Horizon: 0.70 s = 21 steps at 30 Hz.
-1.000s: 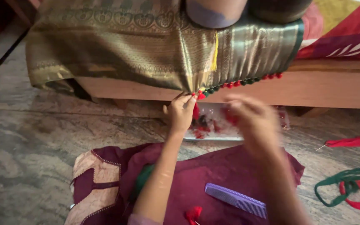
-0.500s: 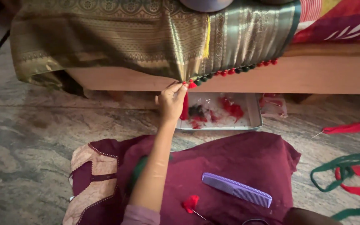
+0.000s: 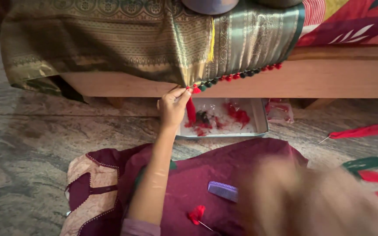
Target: Attaching decorative pom-poms and tassels to a saree border using thread and scissors.
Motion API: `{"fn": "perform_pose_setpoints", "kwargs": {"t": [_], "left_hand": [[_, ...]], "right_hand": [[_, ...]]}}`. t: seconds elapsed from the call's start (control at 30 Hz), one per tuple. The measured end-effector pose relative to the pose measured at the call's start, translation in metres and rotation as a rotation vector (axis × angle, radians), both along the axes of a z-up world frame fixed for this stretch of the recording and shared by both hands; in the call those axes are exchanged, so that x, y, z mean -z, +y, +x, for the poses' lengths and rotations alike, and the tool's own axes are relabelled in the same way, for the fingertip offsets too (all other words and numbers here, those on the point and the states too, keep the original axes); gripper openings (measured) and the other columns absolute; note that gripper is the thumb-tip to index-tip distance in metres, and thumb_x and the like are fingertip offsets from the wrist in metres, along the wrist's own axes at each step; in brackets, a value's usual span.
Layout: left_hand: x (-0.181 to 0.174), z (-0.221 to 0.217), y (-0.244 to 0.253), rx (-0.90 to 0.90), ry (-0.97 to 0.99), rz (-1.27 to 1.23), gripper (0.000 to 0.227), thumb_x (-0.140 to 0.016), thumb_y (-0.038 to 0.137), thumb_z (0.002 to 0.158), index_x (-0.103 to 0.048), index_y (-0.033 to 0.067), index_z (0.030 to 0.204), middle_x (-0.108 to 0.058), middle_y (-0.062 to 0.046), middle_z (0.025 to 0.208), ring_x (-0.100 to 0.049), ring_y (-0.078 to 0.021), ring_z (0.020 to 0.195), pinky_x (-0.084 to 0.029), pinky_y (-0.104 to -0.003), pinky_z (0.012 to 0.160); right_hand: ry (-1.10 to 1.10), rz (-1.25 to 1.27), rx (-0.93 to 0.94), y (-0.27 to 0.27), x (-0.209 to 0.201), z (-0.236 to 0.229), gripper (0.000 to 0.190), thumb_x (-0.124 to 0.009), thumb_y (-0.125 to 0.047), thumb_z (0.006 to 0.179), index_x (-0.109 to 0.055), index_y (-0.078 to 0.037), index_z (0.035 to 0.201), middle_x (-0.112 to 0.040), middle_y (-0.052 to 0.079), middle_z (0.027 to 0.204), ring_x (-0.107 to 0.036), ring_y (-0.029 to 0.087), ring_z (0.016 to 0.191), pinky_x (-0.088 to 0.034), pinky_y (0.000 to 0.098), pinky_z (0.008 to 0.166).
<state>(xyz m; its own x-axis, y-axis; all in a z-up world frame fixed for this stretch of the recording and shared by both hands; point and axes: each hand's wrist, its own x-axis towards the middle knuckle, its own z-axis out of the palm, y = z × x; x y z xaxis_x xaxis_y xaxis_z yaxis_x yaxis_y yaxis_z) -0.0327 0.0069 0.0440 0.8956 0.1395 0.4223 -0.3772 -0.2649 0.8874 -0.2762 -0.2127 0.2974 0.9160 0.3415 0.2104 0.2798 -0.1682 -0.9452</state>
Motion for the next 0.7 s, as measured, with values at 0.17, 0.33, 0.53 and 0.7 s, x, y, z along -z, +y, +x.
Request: {"fn": "perform_pose_setpoints", "kwargs": {"t": [0.17,0.33,0.53,0.7], "left_hand": [[0.024,0.023,0.012,0.374,0.216,-0.390,0.022,-0.070,0.014,0.096,-0.080,-0.0053,0.102,-0.072,0.001,0.088,-0.060,-0.0052,0.078,-0.047,-0.025,0.072],[0.033,0.038,0.023,0.547,0.350,-0.563,0.021,-0.069,0.011,0.096,-0.077,-0.0064,0.104,-0.077,-0.005,0.096,-0.068,-0.0091,0.084,-0.052,-0.023,0.079],[0.035,0.047,0.029,0.600,0.510,-0.614,0.021,-0.068,0.008,0.093,-0.075,-0.0065,0.106,-0.078,-0.013,0.098,-0.073,-0.0172,0.084,-0.056,-0.029,0.081],[0.025,0.041,0.026,0.614,0.515,-0.599,0.021,-0.065,0.009,0.094,-0.075,-0.0073,0.104,-0.079,-0.014,0.097,-0.074,-0.0184,0.084,-0.058,-0.030,0.081]], "right_hand": [[0.321,0.031,0.023,0.046,0.087,0.176,0.009,-0.060,-0.011,0.101,-0.066,-0.006,0.096,-0.064,0.007,0.087,-0.056,0.015,0.072,-0.049,0.0316,0.069],[0.247,0.010,-0.021,0.045,0.181,0.259,0.008,-0.066,-0.008,0.097,-0.071,-0.002,0.099,-0.075,0.006,0.096,-0.069,0.011,0.090,-0.054,0.0266,0.087],[0.020,-0.282,0.120,0.051,0.179,0.257,0.009,-0.075,-0.011,0.090,-0.077,-0.004,0.095,-0.077,0.006,0.087,-0.071,0.014,0.082,-0.057,0.0298,0.076],[-0.354,-0.480,0.196,0.058,0.174,0.251,0.010,-0.076,-0.012,0.084,-0.080,-0.009,0.093,-0.076,0.009,0.086,-0.072,0.019,0.079,-0.056,0.0326,0.076]]}}
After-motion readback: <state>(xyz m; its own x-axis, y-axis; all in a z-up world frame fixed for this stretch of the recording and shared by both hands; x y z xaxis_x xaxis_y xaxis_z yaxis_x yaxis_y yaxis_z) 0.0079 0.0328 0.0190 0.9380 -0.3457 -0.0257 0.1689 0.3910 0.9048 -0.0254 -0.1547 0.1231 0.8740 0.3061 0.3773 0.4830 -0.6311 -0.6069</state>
